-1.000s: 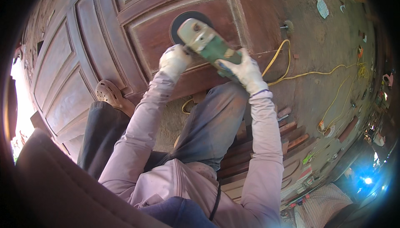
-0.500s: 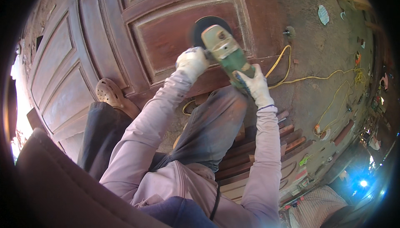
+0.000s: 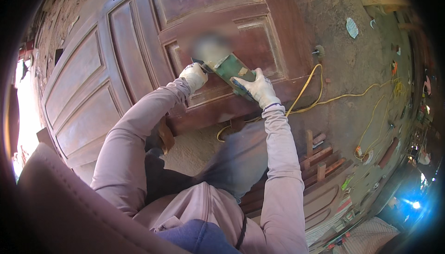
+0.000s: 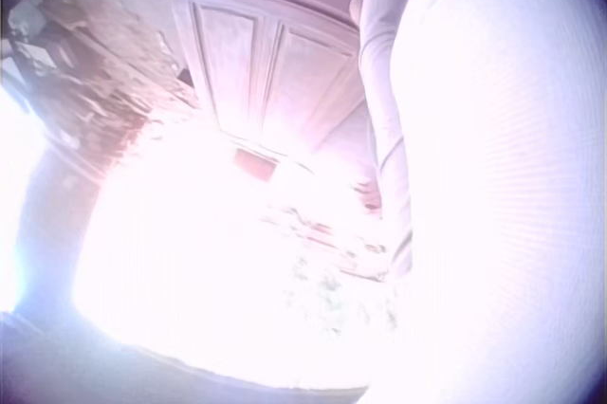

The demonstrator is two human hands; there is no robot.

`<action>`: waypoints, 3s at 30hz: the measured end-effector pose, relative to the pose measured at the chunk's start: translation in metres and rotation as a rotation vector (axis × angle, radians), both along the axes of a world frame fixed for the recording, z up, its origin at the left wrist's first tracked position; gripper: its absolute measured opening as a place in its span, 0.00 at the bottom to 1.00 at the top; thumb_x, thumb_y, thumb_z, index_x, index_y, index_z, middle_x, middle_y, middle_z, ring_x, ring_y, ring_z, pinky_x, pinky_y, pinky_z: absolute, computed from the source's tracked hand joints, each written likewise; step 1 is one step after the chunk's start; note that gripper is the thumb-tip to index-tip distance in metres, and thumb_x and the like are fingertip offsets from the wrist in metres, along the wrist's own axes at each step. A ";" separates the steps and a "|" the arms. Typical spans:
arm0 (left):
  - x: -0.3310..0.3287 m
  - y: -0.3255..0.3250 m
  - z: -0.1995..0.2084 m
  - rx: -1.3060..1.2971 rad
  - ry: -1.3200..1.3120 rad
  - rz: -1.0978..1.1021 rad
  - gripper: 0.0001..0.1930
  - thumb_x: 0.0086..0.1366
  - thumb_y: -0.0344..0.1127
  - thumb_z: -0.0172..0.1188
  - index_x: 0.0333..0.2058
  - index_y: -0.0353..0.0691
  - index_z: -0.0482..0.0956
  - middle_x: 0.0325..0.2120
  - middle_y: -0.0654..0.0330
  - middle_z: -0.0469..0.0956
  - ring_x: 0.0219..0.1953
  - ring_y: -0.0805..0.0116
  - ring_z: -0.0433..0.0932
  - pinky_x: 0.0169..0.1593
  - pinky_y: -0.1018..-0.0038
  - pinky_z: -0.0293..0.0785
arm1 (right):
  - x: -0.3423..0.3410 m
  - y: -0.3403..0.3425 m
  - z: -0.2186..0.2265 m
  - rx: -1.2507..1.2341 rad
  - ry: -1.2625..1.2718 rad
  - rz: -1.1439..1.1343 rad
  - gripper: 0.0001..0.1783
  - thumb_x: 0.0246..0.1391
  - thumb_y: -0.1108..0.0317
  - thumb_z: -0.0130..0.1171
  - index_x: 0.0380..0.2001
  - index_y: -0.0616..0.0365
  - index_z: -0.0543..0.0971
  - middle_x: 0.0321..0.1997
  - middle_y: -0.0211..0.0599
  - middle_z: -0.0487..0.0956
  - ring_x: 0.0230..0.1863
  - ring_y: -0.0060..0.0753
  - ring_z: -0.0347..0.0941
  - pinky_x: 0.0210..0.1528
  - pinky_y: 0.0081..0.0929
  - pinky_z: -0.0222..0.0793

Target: The person uses a green electric sander to smooth the surface of a large wooden door lying on the floor. They move the sander across the flat panels and along the raised edges, systematically covering the door's surface.

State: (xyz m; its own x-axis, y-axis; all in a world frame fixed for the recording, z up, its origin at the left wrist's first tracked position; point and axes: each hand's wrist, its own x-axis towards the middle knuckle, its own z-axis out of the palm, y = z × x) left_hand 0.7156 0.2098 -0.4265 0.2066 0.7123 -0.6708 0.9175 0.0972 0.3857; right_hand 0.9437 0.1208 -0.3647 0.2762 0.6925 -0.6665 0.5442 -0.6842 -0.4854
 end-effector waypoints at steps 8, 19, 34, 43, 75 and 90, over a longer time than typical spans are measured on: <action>0.045 0.067 0.003 0.063 -0.177 -0.533 0.13 0.59 0.40 0.60 0.39 0.41 0.86 0.38 0.48 0.85 0.42 0.50 0.85 0.45 0.59 0.82 | -0.022 -0.045 -0.031 0.178 0.115 -0.548 0.44 0.47 0.43 0.73 0.55 0.67 0.71 0.51 0.54 0.80 0.52 0.43 0.78 0.54 0.36 0.72; 0.020 0.061 0.000 0.099 -0.070 -0.886 0.09 0.59 0.38 0.60 0.33 0.43 0.87 0.31 0.51 0.86 0.35 0.52 0.86 0.32 0.55 0.82 | -0.136 -0.108 -0.061 0.207 0.025 -0.966 0.45 0.50 0.53 0.74 0.61 0.71 0.65 0.51 0.53 0.79 0.50 0.38 0.77 0.52 0.34 0.73; 0.119 0.091 0.025 0.075 -0.029 -1.052 0.09 0.56 0.36 0.63 0.34 0.46 0.88 0.32 0.57 0.87 0.35 0.53 0.87 0.29 0.51 0.80 | -0.086 -0.066 -0.032 0.339 0.260 -1.238 0.36 0.55 0.56 0.71 0.58 0.65 0.67 0.44 0.40 0.79 0.34 0.26 0.76 0.30 0.25 0.74; 0.069 0.085 0.007 0.118 0.001 -0.933 0.10 0.57 0.40 0.61 0.33 0.45 0.88 0.31 0.52 0.86 0.36 0.52 0.86 0.37 0.56 0.82 | -0.127 -0.083 -0.051 0.321 0.079 -1.032 0.35 0.52 0.55 0.72 0.53 0.67 0.68 0.48 0.51 0.81 0.48 0.41 0.79 0.50 0.35 0.73; 0.137 0.075 0.010 0.115 0.180 -1.204 0.14 0.61 0.37 0.59 0.44 0.42 0.86 0.44 0.49 0.84 0.48 0.50 0.84 0.47 0.54 0.81 | -0.115 -0.098 -0.050 0.299 0.256 -1.279 0.38 0.48 0.48 0.73 0.50 0.65 0.69 0.45 0.51 0.81 0.46 0.39 0.80 0.48 0.35 0.74; 0.006 0.051 0.011 0.044 0.115 -1.055 0.13 0.62 0.46 0.59 0.36 0.46 0.87 0.33 0.49 0.85 0.40 0.49 0.85 0.43 0.56 0.81 | -0.199 -0.119 -0.031 0.253 0.096 -0.957 0.46 0.45 0.43 0.74 0.55 0.63 0.63 0.44 0.61 0.80 0.48 0.62 0.79 0.45 0.47 0.73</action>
